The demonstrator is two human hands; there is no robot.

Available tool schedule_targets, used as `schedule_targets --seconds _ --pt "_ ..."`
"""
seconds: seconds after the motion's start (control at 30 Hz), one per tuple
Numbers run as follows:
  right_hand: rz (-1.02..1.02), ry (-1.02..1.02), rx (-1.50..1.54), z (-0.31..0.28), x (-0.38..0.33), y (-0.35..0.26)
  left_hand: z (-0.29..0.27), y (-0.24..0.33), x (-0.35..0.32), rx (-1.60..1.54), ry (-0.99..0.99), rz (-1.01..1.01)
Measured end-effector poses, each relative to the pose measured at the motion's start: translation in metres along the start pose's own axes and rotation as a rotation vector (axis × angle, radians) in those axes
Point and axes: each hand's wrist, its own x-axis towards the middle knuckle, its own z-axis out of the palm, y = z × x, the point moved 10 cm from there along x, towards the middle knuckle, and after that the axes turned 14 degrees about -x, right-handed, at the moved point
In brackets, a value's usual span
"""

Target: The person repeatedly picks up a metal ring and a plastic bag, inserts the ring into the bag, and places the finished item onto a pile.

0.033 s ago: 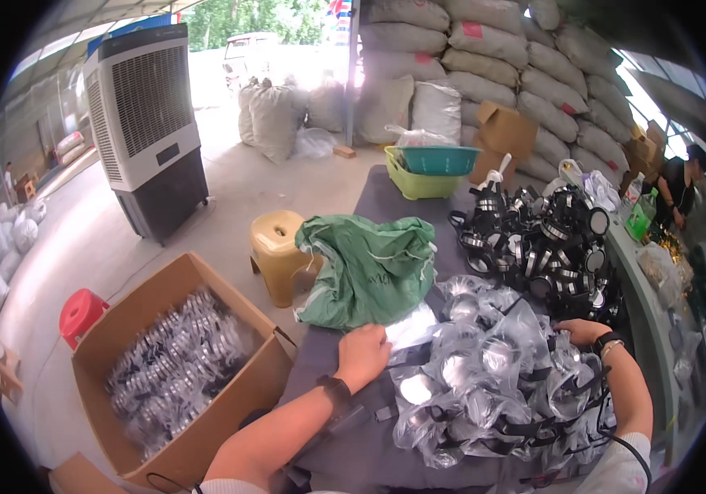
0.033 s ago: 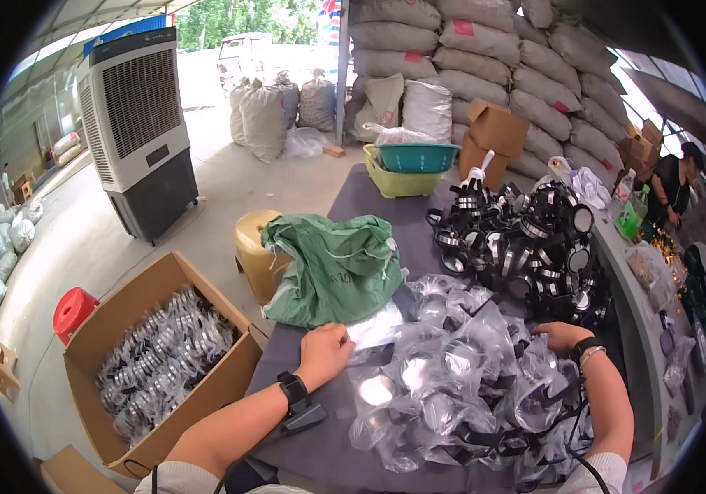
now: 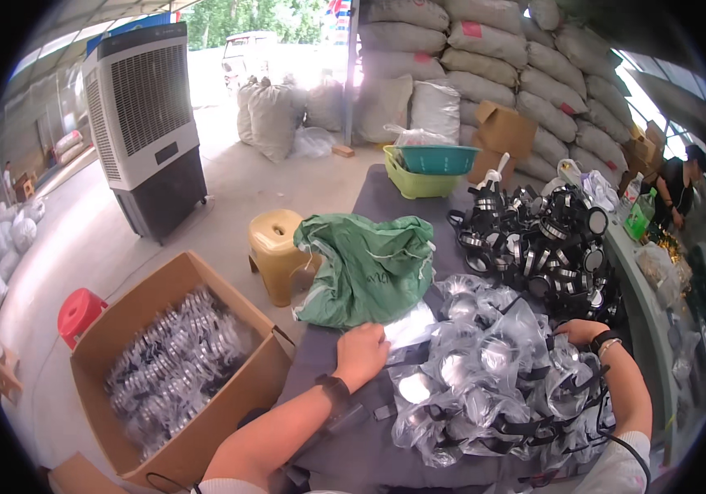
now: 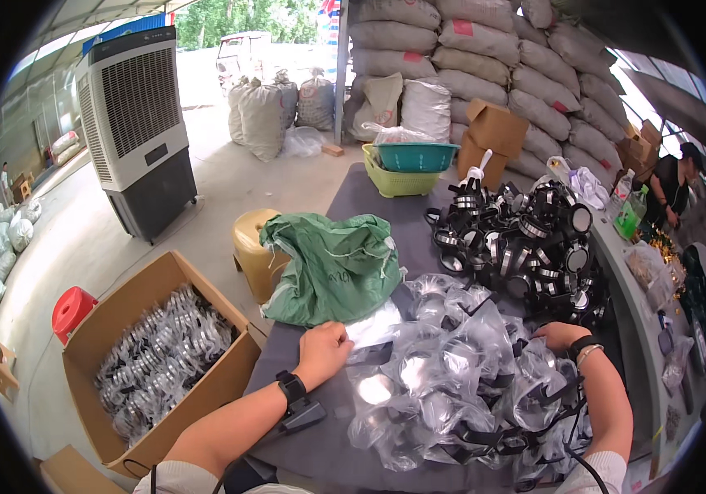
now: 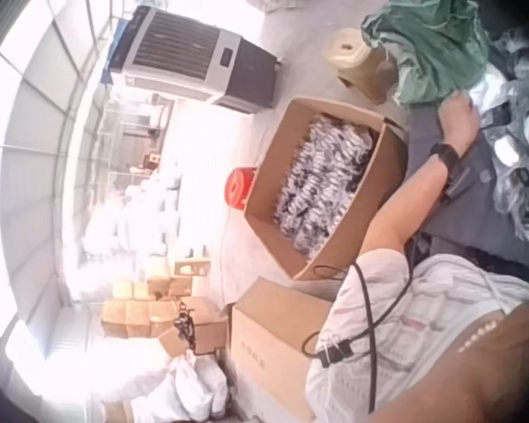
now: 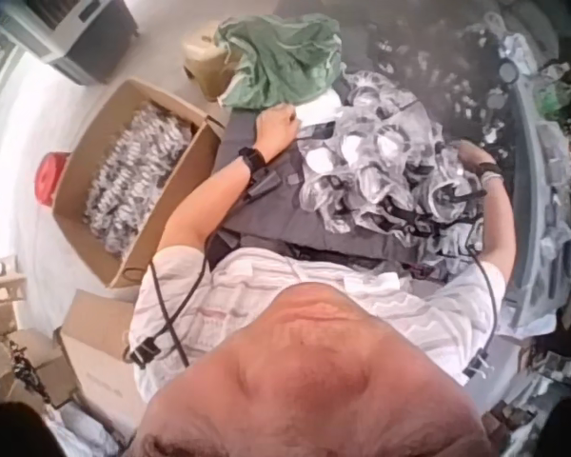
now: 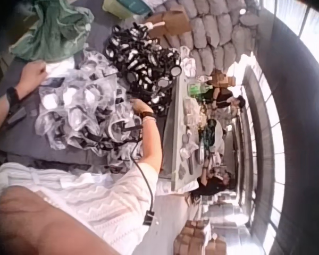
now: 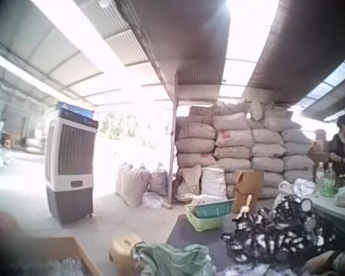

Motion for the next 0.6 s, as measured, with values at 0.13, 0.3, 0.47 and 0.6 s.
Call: schedule_targets --seconds 0.13,0.3,0.47,0.6 --pt "0.146 -0.021 -0.122 -0.005 0.002 0.001 0.001 -0.002 -0.001 -0.024 0.016 0.003" --pt "0.286 0.278 0.227 -0.042 -0.012 0.017 -0.001 -0.003 -0.002 -0.049 0.029 0.004" --pt "0.45 0.869 0.716 -0.062 -0.055 0.07 -0.001 -0.002 -0.002 -0.066 0.028 -0.001" --pt "0.461 1.047 0.896 -0.077 -0.089 0.08 -0.006 0.0 -0.005 -0.062 0.073 0.047"
